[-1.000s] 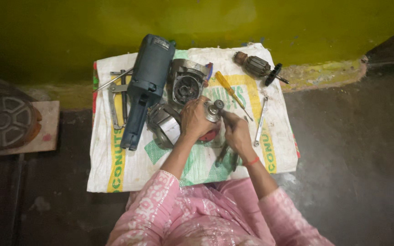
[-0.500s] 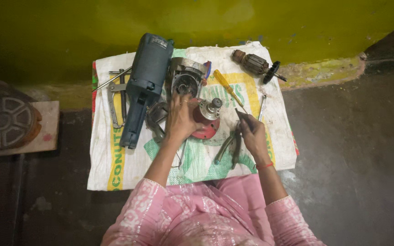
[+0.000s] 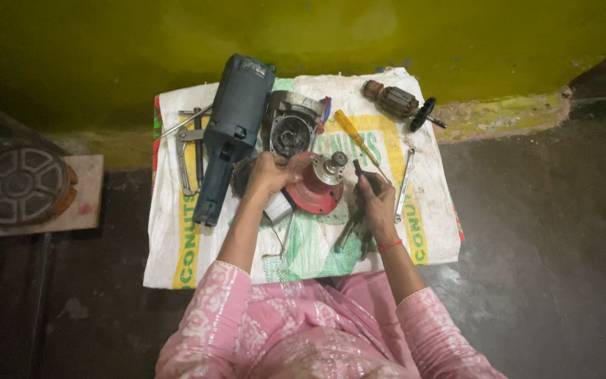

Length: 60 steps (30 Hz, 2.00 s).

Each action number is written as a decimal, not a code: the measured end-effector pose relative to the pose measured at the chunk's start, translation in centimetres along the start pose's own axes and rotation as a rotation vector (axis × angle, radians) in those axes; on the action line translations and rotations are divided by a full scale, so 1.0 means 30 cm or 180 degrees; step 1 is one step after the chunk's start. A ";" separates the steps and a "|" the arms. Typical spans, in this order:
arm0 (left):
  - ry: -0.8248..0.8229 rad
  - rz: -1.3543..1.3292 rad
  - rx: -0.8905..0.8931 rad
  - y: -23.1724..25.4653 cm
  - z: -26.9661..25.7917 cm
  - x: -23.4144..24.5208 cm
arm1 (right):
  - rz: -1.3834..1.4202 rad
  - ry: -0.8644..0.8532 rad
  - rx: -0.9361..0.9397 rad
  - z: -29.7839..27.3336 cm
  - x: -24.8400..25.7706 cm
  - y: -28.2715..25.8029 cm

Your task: The person sits on the floor and uses a red sanding disc to clean and polish a cylindrical metal motor part. They rotate the part and rub its surfaces with the disc, then place it down and pick up another small metal component to continue cleaning.

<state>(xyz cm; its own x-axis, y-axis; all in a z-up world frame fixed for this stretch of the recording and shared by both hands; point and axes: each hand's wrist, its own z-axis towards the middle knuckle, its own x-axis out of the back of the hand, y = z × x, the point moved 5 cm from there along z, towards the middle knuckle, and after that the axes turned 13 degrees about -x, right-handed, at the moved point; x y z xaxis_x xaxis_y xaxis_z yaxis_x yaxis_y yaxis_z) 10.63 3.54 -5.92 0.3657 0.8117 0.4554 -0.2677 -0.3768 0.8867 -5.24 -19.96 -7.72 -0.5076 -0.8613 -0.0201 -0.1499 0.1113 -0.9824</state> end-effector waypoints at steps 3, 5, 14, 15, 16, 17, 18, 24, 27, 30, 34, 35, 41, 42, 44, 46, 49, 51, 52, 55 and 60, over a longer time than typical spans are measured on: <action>0.0471 0.0424 -0.0232 -0.031 0.034 -0.022 | 0.0001 0.0045 0.0032 0.007 0.004 -0.017; 0.0741 0.0405 -0.0066 -0.046 0.024 -0.055 | 0.0364 0.0038 -0.0159 0.002 0.007 0.004; 0.0966 0.0735 -0.1133 0.280 -0.033 -0.163 | 0.1067 0.0206 0.0148 0.066 0.051 0.113; 0.0932 0.0913 -0.1400 0.320 -0.037 -0.168 | 0.0945 0.0241 0.0291 0.072 0.063 0.125; 0.0870 0.0860 -0.1440 0.337 -0.036 -0.161 | 0.0997 0.0277 0.0303 0.077 0.071 0.141; 0.0809 0.0806 -0.1480 0.347 -0.032 -0.148 | 0.1048 0.0313 0.0317 0.077 0.081 0.151; 0.0763 0.0771 -0.1524 0.355 -0.023 -0.130 | 0.1112 0.0330 0.0338 0.083 0.077 0.152; 0.0539 0.1058 -0.2094 0.395 -0.041 -0.153 | 0.0975 0.0378 0.0037 0.049 0.046 0.103; 0.0382 0.0805 -0.1515 0.360 -0.044 -0.198 | 0.1078 0.0463 -0.0153 0.034 0.056 0.086; 0.1071 0.0245 -0.1846 0.353 -0.057 -0.185 | 0.0952 0.0181 -0.0058 0.031 0.030 0.070; 0.1277 -0.0168 -0.2015 0.324 -0.015 -0.207 | 0.0602 0.0631 0.0476 0.015 0.034 0.015; 0.1001 -0.0516 -0.1784 0.306 0.010 -0.231 | 0.0369 0.0780 0.0749 0.002 0.036 -0.018; 0.0688 -0.0100 -0.1363 0.325 0.024 -0.363 | -0.0579 0.1223 0.1122 -0.115 0.045 -0.210; 0.0877 -0.0119 -0.1364 0.342 0.020 -0.370 | -0.0578 0.1125 0.0959 -0.129 0.046 -0.224; 0.0879 -0.0130 -0.1037 0.356 0.025 -0.376 | -0.0780 0.0984 0.1209 -0.172 0.035 -0.259; 0.0781 0.0047 -0.0774 0.364 0.027 -0.367 | -0.1063 0.0898 0.1369 -0.190 0.025 -0.276; 0.0722 0.0465 -0.0778 0.371 0.008 -0.339 | -0.1553 0.0864 0.1358 -0.192 0.006 -0.259; 0.1011 0.0569 -0.1172 0.378 -0.016 -0.311 | -0.1825 0.0819 0.1193 -0.173 -0.014 -0.235; 0.1122 0.0472 -0.1256 0.374 -0.022 -0.306 | -0.1823 0.0734 0.1148 -0.162 -0.017 -0.226; 0.1337 0.0261 -0.1423 0.348 -0.027 -0.287 | -0.1802 0.0552 0.1037 -0.121 -0.038 -0.207; 0.1394 0.0411 -0.1208 0.339 0.002 -0.296 | -0.1923 0.0269 0.1314 -0.103 -0.044 -0.203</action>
<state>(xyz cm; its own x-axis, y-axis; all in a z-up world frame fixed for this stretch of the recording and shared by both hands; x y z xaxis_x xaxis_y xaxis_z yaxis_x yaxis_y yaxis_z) 4.71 -7.51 -0.94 -0.0714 0.9089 0.4109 -0.6152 -0.3644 0.6991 -6.28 -17.98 -1.13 -0.5039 -0.6704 0.5447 -0.1009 -0.5806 -0.8079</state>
